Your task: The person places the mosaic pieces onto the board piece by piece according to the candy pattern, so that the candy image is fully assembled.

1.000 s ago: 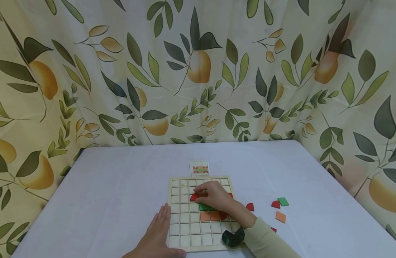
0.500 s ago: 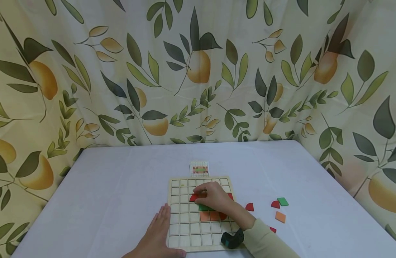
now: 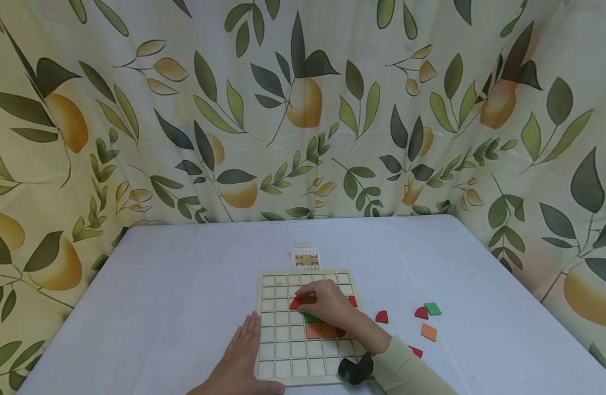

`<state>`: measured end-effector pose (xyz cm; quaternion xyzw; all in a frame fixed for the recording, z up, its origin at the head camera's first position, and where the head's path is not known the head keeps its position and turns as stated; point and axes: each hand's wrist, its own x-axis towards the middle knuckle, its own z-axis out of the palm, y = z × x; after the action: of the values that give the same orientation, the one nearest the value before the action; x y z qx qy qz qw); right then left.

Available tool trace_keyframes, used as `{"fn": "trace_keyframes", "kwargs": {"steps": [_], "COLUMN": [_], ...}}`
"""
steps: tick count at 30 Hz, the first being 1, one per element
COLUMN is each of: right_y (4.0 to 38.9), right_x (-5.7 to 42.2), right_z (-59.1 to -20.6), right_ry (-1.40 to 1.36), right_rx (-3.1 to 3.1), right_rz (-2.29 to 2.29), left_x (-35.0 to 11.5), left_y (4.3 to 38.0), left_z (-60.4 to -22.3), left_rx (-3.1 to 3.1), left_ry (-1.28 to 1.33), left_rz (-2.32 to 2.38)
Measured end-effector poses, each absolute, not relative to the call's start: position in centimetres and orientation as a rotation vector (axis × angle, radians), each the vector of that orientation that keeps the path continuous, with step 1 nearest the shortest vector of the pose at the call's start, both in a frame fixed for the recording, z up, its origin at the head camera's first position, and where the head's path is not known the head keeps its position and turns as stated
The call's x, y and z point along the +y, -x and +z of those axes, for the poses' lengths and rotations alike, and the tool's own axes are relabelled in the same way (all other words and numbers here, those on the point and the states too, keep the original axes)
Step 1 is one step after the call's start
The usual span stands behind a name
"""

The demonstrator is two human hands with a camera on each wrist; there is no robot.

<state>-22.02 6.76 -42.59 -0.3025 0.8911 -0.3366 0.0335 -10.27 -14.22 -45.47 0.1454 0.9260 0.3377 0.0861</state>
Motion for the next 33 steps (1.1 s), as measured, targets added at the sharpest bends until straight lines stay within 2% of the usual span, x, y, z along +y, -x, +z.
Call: {"fn": "trace_keyframes", "kwargs": {"steps": [11, 24, 33], "right_y": [22.0, 21.4, 21.3], "right_x": [7.9, 11.6, 14.1], "right_z": [-42.6, -42.6, -42.3], "right_ry": [0.915, 0.871, 0.544], "right_rx": [2.754, 2.828, 2.866], "right_rz": [-1.099, -1.162, -1.189], "left_x": [-14.2, -14.1, -14.0], "left_y": [10.3, 10.3, 10.2], "left_z": [-45.5, -45.5, -45.5], "left_rx": [2.763, 2.773, 2.792], "left_ry": [-0.437, -0.428, -0.439], "left_rz": [1.014, 1.014, 1.013]}}
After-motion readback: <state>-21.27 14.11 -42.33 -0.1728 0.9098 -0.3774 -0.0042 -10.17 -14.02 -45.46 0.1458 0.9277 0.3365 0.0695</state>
